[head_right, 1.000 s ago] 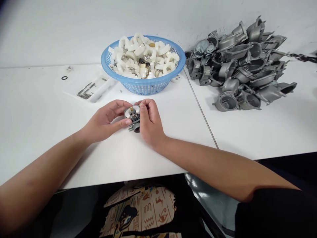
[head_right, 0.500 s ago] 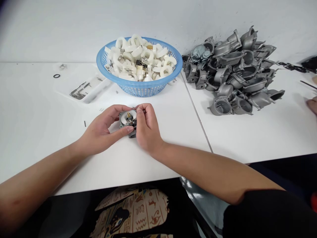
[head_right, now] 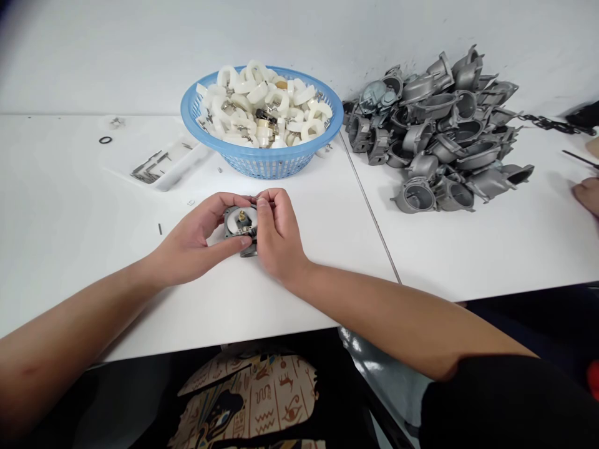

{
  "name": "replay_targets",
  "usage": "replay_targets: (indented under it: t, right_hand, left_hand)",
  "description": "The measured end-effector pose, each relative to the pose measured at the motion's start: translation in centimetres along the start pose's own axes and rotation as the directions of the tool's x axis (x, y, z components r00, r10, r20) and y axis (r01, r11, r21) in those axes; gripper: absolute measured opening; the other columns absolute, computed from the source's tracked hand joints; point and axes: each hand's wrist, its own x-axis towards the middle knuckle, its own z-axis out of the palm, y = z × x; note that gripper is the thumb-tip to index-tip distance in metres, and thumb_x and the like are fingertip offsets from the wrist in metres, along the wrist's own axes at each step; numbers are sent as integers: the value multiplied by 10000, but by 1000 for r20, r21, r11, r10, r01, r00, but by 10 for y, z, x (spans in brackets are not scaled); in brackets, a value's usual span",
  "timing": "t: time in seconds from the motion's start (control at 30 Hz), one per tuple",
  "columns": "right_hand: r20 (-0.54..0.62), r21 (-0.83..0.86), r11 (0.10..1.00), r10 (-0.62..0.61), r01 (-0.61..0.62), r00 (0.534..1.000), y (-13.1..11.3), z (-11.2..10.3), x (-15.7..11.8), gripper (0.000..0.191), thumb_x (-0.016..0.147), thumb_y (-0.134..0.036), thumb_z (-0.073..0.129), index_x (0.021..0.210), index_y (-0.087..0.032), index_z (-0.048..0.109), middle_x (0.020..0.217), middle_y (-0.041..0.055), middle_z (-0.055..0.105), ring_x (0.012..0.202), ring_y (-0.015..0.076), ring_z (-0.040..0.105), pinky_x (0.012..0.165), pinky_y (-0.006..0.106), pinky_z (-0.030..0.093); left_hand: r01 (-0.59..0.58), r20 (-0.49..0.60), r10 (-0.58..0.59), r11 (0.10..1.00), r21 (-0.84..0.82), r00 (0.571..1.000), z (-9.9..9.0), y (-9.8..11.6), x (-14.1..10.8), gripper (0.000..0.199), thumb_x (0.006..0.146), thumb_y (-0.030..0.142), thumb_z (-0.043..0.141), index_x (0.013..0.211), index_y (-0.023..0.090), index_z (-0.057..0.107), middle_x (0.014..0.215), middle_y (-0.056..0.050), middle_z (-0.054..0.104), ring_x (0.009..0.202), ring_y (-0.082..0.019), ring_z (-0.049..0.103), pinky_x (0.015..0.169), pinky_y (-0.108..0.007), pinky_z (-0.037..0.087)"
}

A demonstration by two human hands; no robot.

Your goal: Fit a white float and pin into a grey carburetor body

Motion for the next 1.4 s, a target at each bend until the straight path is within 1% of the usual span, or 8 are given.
replay_targets:
  t: [0.27,0.5,0.63,0.77,0.83,1.07,1.2,1.4]
  right_hand:
    - [0,-26,1000,-15,15,1000,0,-2,3,129,1008,-325,445,938,-219,458,928,18,514,861,135,517,784,290,463]
    - [131,-171,970,-152,174,980,-10,-7,1,145,1041,-339,396,975,-227,460,1018,48,529,915,162,534,862,340,469]
    - [181,-341,848,-365,406,913,-29,-27,10,108,1023,-275,405,968,-235,489,1056,74,550,1088,225,528,1034,456,394]
    - [430,-424,677,-434,601,792,-35,-58,18,58,970,-255,476,938,-260,524,1065,66,598,1130,277,517,1078,547,321]
    - [468,-435,621,-462,652,753,-31,-68,19,52,941,-225,499,951,-265,532,1059,60,611,1115,281,520,1059,553,333]
    - [502,-403,546,-539,734,676,-20,-66,12,96,877,-178,536,934,-256,536,998,49,633,1039,267,557,957,508,432]
    - [511,-401,511,-564,760,649,-20,-62,10,76,869,-162,550,907,-227,539,978,50,637,1025,248,569,931,478,467]
    - [515,-389,524,-558,758,651,-19,-63,9,57,874,-176,567,888,-225,541,1029,48,632,1057,246,565,950,482,469]
  left_hand:
    - [-56,-65,55,998,-1,996,4,-7,2,410,837,321,684,1205,207,544,1324,-112,618,1173,-243,609,970,-389,506]
    - [-43,-58,46,997,59,997,5,-9,0,413,813,353,700,1178,211,567,1160,-88,690,982,-229,675,822,-367,561]
    - [-62,-43,62,998,-4,997,6,-10,0,400,813,309,705,1176,215,565,1231,-96,671,1068,-235,662,893,-380,561]
    - [-44,-15,42,995,-93,999,6,-11,1,375,796,283,726,1131,213,573,1263,-104,667,1042,-232,675,877,-386,573]
    - [-43,1,44,991,-127,999,6,-12,1,372,787,273,734,1117,207,576,1271,-113,666,1030,-234,679,864,-387,577]
    - [-45,20,50,982,-186,999,5,-15,1,405,776,254,747,1141,193,582,1279,-120,647,1059,-244,661,852,-361,572]
    - [-41,43,51,977,-210,998,4,-15,1,411,772,258,745,1142,182,583,1252,-110,651,950,-207,671,765,-308,568]
    - [-33,97,60,966,-257,993,2,-15,2,396,771,227,739,1122,181,562,1198,-96,642,873,-165,647,677,-253,555]
